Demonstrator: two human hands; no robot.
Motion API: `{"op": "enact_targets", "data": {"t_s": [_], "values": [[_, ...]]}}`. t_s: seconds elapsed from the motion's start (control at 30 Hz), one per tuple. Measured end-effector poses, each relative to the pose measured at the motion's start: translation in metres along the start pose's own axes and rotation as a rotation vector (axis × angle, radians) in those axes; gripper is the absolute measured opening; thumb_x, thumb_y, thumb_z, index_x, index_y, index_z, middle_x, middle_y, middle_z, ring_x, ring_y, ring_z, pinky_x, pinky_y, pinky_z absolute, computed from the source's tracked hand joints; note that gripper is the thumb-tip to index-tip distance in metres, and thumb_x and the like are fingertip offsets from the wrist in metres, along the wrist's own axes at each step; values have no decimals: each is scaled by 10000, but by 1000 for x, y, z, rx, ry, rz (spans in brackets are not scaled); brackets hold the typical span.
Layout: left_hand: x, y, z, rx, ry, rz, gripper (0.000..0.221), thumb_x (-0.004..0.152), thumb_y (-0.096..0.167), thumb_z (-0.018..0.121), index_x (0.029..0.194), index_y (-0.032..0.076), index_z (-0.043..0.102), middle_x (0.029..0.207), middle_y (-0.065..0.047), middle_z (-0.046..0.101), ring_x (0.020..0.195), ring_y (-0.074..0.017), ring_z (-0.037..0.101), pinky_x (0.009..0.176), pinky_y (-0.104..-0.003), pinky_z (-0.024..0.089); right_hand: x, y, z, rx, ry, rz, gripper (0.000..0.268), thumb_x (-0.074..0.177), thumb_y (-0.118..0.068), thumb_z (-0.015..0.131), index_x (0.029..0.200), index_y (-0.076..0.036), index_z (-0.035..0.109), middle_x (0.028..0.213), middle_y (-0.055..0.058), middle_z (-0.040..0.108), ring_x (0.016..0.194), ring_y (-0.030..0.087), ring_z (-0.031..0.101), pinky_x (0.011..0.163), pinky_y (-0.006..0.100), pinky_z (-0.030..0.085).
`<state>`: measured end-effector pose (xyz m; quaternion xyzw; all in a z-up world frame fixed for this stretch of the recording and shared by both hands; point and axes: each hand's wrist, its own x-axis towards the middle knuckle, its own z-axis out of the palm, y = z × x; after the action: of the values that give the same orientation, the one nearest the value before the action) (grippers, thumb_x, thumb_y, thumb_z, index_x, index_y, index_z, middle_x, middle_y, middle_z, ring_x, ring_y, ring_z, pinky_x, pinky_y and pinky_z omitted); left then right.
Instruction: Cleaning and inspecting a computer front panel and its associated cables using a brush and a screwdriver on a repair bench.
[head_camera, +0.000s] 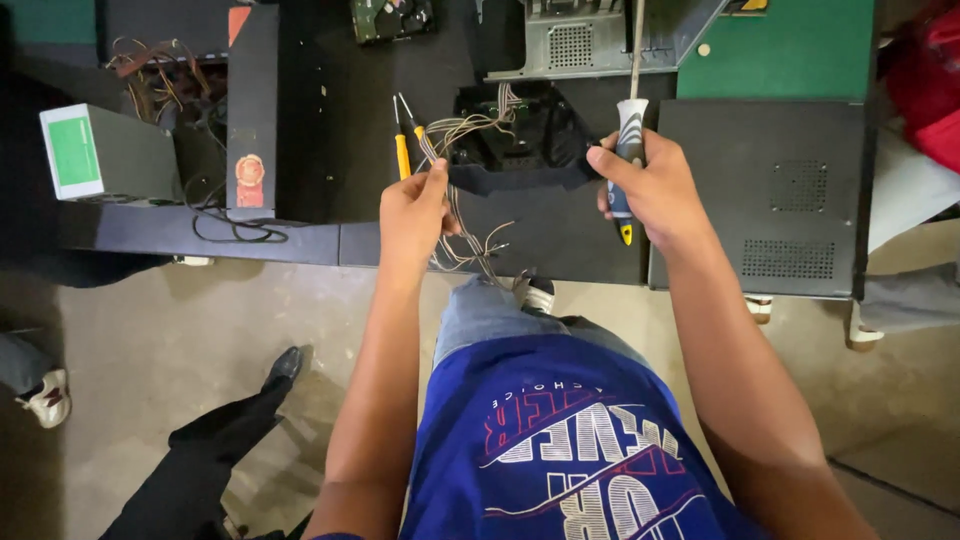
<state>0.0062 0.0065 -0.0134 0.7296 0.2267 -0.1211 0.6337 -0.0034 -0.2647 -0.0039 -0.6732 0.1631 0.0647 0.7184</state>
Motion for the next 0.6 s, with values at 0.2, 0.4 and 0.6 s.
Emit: {"op": "enact_targets", "data": {"t_s": [0.2,0.4,0.6], "values": [[5,0,0,-11,16,-16,374,1035,313,605,945,-29,726,573,-33,510,436,-168,643,469,-261,559,-1,-4,0,-37,-17,-21,259,956,-141,766,1059,22,593,654,90,523,492,184,645,453,323,574],[-13,36,1,55,68,-120,505,1035,345,617,606,107,499,476,-7,440,373,-117,536,533,-234,533,-7,-23,9,-114,-51,123,215,947,-172,725,996,-130,520,704,22,507,496,165,547,489,307,466],[-9,25,-6,30,80,-105,561,1034,349,591,561,129,384,479,12,338,362,-131,516,515,-239,488,-12,-21,14,-165,-86,127,212,941,-163,719,1018,-127,525,637,41,520,502,165,568,474,299,480]]}}
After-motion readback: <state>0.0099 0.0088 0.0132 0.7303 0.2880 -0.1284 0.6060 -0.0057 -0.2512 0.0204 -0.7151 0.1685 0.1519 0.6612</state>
